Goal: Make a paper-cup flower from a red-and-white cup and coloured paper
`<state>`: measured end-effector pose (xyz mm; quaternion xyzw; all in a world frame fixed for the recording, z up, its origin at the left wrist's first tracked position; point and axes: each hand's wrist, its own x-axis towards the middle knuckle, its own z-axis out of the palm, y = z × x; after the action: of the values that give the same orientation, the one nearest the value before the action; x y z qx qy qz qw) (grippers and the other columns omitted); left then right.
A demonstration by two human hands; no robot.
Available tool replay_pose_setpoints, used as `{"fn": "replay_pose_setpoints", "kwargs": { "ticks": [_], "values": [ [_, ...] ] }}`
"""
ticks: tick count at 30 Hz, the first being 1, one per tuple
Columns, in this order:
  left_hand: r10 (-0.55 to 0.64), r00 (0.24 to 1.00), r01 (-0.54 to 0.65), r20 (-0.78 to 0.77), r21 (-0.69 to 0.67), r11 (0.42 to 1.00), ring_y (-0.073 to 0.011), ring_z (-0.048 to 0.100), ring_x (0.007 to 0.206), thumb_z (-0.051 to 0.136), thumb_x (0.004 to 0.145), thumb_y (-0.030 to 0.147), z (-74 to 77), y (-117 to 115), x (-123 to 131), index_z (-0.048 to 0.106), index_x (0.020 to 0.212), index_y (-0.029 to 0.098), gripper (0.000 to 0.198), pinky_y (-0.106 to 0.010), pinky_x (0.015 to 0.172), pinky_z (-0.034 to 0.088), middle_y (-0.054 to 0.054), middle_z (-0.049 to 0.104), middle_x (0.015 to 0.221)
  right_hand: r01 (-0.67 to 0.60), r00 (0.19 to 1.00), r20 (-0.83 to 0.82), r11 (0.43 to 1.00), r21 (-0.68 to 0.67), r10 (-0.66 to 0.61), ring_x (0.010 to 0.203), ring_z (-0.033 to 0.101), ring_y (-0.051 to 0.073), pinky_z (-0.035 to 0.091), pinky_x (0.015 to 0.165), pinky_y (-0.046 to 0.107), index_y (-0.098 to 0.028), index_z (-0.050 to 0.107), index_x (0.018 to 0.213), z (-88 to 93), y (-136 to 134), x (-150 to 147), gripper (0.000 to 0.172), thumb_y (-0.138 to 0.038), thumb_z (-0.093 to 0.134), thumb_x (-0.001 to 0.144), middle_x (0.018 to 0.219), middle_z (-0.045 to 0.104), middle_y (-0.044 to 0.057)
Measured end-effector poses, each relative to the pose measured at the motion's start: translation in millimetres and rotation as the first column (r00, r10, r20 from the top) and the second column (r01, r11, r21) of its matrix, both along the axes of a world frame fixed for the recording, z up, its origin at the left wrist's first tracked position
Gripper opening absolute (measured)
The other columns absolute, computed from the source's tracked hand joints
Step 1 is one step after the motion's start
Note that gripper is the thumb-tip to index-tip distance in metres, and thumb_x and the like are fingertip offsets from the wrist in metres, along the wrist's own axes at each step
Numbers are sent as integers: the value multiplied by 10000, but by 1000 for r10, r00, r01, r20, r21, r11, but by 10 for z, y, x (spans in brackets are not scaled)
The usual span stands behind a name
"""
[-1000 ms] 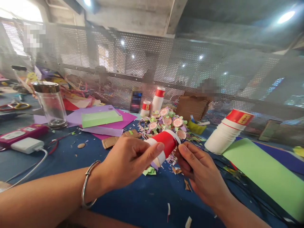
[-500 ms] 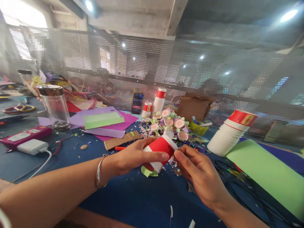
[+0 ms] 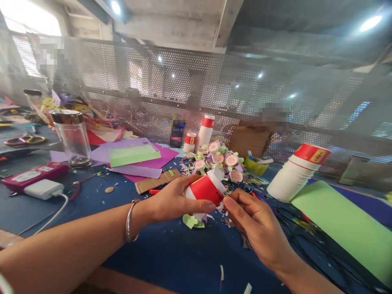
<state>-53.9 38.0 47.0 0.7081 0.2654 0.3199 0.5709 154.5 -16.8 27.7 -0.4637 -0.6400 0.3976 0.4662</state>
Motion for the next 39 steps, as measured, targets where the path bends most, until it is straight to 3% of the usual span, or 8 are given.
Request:
{"fn": "replay_pose_setpoints", "kwargs": {
  "ticks": [7,15,23,30,36,39],
  "values": [
    [3,999,-2,-48,19,1000,-92,503,650,809,745,441,1,29,-14,627,1101,106,521,-216,556,389,-6,598,805,-4,1000,6,1000,-19,5,513,249,82,177,442,242,-203,532,754,7,-15,8,406,-567,600,921,611,305,-75],
    [-115,990,110,-86,-69,992,-112,547,687,788,765,425,-17,38,-14,599,1161,140,524,-222,572,425,-18,610,855,-24,1000,3,999,-28,25,521,255,84,183,440,238,-203,540,771,-10,-24,13,392,-558,601,924,618,321,-73],
    [-85,996,89,37,-135,987,-118,556,709,786,762,374,-42,27,26,612,1137,115,488,-240,620,441,-40,627,878,-45,999,-27,998,-31,44,525,251,84,180,447,242,-205,544,803,-2,-34,35,355,-529,599,937,625,331,-73],
    [-153,988,150,-28,-69,986,-113,543,710,798,765,411,-111,24,25,580,1234,152,578,-255,648,441,-22,617,894,-40,999,4,999,-10,40,514,247,85,168,432,244,-204,525,759,8,-35,-2,373,-523,602,936,608,342,-68],
    [-142,987,138,-79,-46,989,-125,553,730,786,771,427,-117,36,10,579,1238,159,577,-270,670,455,-27,631,919,-27,999,30,1000,-12,27,492,239,83,163,413,240,-211,502,740,7,-21,-15,397,-548,593,930,588,326,-75],
    [-95,992,95,-84,-3,995,-144,572,782,813,745,382,-84,35,5,511,1317,156,685,-286,709,475,-42,632,963,-5,998,61,1000,12,4,486,261,83,176,409,239,-212,517,747,39,-35,-18,388,-546,595,927,587,346,-71]
  ]
}}
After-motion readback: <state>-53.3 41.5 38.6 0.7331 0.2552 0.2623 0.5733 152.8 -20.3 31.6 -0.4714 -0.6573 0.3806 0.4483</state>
